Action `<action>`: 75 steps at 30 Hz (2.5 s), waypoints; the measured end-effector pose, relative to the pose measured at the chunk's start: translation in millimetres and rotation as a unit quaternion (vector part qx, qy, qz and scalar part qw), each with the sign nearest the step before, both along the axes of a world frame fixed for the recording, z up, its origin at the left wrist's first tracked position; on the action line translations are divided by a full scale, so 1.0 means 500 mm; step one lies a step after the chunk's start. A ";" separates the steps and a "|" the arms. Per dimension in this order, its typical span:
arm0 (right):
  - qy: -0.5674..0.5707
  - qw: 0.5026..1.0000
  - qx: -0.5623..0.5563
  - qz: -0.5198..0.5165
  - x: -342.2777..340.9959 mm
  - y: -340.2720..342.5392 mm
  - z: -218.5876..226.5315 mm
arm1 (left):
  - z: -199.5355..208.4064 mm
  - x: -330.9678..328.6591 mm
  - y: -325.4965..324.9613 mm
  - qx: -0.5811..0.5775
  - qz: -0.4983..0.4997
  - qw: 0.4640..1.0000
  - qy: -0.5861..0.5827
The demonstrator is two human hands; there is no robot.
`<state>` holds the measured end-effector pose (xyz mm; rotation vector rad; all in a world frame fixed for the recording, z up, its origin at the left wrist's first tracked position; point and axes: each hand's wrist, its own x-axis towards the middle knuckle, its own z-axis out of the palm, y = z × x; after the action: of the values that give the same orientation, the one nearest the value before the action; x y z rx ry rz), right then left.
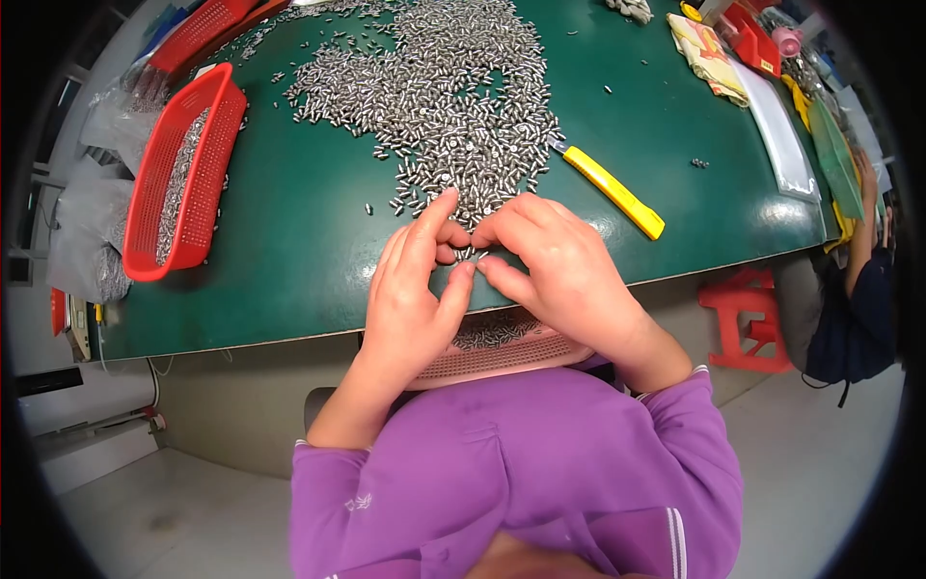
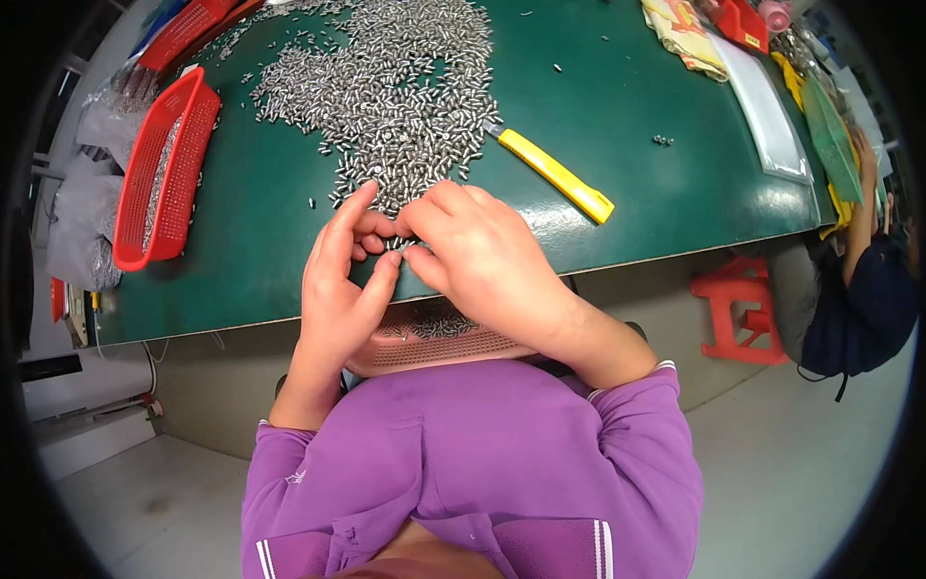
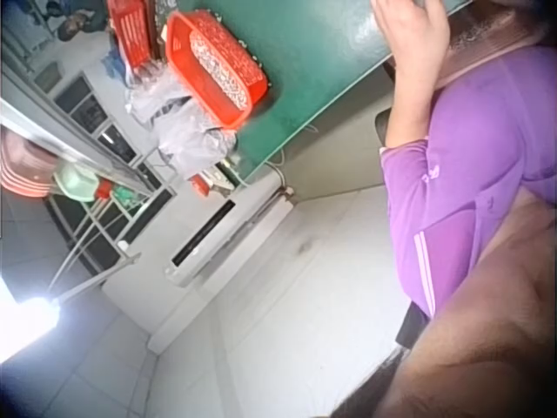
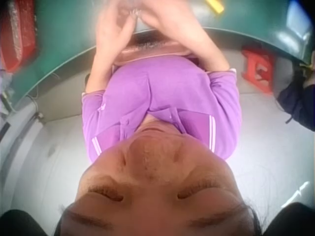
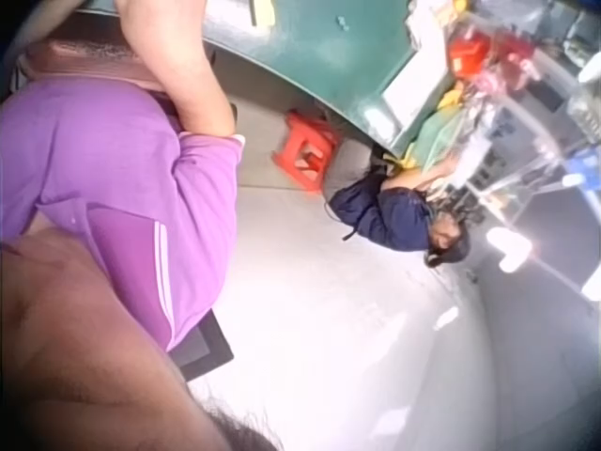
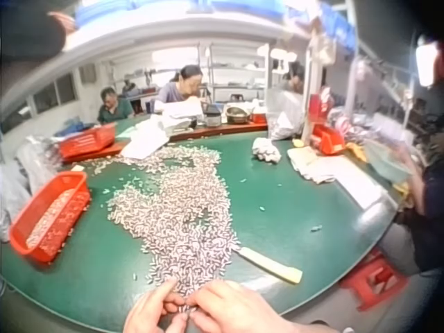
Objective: The recorder picks up small metal components from a pile on a workbench, inspects them individually, and sorts them into a plastic tray.
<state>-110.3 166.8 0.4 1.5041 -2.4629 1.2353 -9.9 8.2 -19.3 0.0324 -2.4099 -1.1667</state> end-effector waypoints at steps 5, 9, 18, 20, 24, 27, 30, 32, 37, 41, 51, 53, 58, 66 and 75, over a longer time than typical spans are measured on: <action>0.009 1.000 0.010 -0.019 0.004 0.002 0.000 | -0.002 -0.002 -0.002 -0.015 -0.007 1.000 0.001; 0.009 1.000 0.007 -0.005 -0.003 0.003 -0.002 | -0.002 -0.001 -0.002 -0.014 -0.001 1.000 -0.005; 0.044 0.996 -0.010 0.076 -0.021 0.001 0.008 | 0.002 -0.001 -0.002 0.014 0.003 1.000 -0.023; 0.051 0.995 0.024 0.087 -0.024 -0.002 0.017 | 0.001 -0.002 -0.003 0.015 -0.001 1.000 -0.021; 0.067 0.993 0.044 0.090 -0.031 -0.007 0.028 | -0.001 0.001 -0.007 0.016 -0.001 0.999 -0.030; 0.075 0.992 0.069 0.068 -0.024 -0.004 0.026 | 0.004 0.001 -0.009 0.008 -0.009 0.999 -0.036; 0.064 0.996 0.048 0.026 -0.015 -0.003 0.008 | 0.005 0.002 -0.010 0.004 -0.012 1.000 -0.020; 0.065 0.998 0.013 0.009 -0.012 -0.001 -0.003 | 0.008 0.002 -0.009 0.008 -0.013 1.000 -0.021; 0.045 0.999 -0.002 -0.011 -0.002 0.000 -0.011 | 0.006 0.004 -0.010 0.014 -0.017 0.999 -0.026; 0.025 1.000 -0.003 -0.013 -0.001 0.001 -0.009 | 0.001 0.004 -0.011 0.010 -0.018 1.000 -0.009; -0.004 1.000 -0.005 -0.018 -0.004 0.003 -0.005 | 0.008 0.008 -0.010 0.041 -0.008 0.999 -0.024; -0.022 1.000 -0.002 -0.013 -0.006 0.002 0.000 | 0.003 0.009 -0.012 0.052 -0.010 0.999 -0.010; -0.014 1.000 -0.014 -0.013 -0.010 0.001 -0.007 | 0.004 0.005 -0.010 0.046 -0.009 0.999 -0.008; -0.014 1.000 -0.015 -0.023 0.002 -0.009 -0.010 | -0.001 0.003 -0.009 0.027 -0.007 1.000 -0.010; -0.029 0.999 -0.021 -0.018 0.007 -0.001 -0.011 | 0.002 0.005 -0.011 0.043 -0.012 0.998 -0.048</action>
<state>-106.7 166.6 -5.1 1.4274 -2.4707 1.3363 -7.2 2.9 -18.2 0.0884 -2.4482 -1.3068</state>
